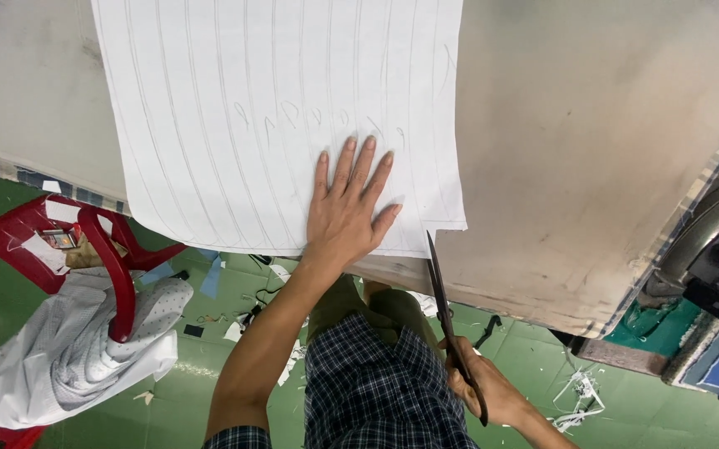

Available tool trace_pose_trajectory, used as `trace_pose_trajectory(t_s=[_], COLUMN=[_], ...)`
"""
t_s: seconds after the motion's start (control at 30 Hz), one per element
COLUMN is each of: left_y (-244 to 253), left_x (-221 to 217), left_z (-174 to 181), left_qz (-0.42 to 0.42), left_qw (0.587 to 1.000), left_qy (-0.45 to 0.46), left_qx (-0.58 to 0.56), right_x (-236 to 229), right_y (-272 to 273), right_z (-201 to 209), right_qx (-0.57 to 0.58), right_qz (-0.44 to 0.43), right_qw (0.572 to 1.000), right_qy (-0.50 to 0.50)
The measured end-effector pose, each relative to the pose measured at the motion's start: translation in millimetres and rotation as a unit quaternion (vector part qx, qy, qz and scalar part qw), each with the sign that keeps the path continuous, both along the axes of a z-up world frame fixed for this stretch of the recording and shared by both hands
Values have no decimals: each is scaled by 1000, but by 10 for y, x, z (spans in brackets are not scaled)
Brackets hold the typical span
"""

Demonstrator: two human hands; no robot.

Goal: The person uses large scissors to cut a large sheet of white paper with drawn lines on a table. They cut along the lines, separate the pieces, and move the cut sections aside.

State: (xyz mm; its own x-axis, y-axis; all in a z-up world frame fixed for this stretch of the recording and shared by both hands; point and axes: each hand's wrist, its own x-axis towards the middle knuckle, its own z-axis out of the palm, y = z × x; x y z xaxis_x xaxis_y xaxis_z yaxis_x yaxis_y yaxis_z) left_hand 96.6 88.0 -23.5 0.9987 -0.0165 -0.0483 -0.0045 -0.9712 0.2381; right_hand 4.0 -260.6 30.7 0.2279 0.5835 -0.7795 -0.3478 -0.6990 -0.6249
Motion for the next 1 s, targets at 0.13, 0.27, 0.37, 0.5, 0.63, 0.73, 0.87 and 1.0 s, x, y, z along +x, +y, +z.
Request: trace_pose_trajectory(t_s=[0.13,0.27,0.37,0.5,0.63,0.73,0.87,1.0], left_y=[0,-6,-12,-7,-7,2,-4,1], left_x=[-9,0,0,3,8,13,9,3], left_z=[16,7,20,16,28,32,27,27], left_qz=[1,2,2,3,3,2,3,3], left_qw=[1000,1000,1000,1000,1000,1000,1000,1000], left_qy=[-5,-3,0,-5,-11,-10,-5,-3], left_qx=[2,3,4,1,5,4,0,4], right_x=[-41,-10,-47,-99,-86,-20,-2,-1], right_y=[-59,0,33,24,38,59,91,121], right_z=[-16,4,-11,-74,-38,-1,-10,32], right_qx=[-50,-55,-68,-50,-72,-38,-38,-78], right_qz=[2,-38,-19,-23,-28,-20,-14,-31], right_qw=[998,997,997,998,997,999,999,996], right_qy=[25,38,1,-36,-23,-25,-12,5])
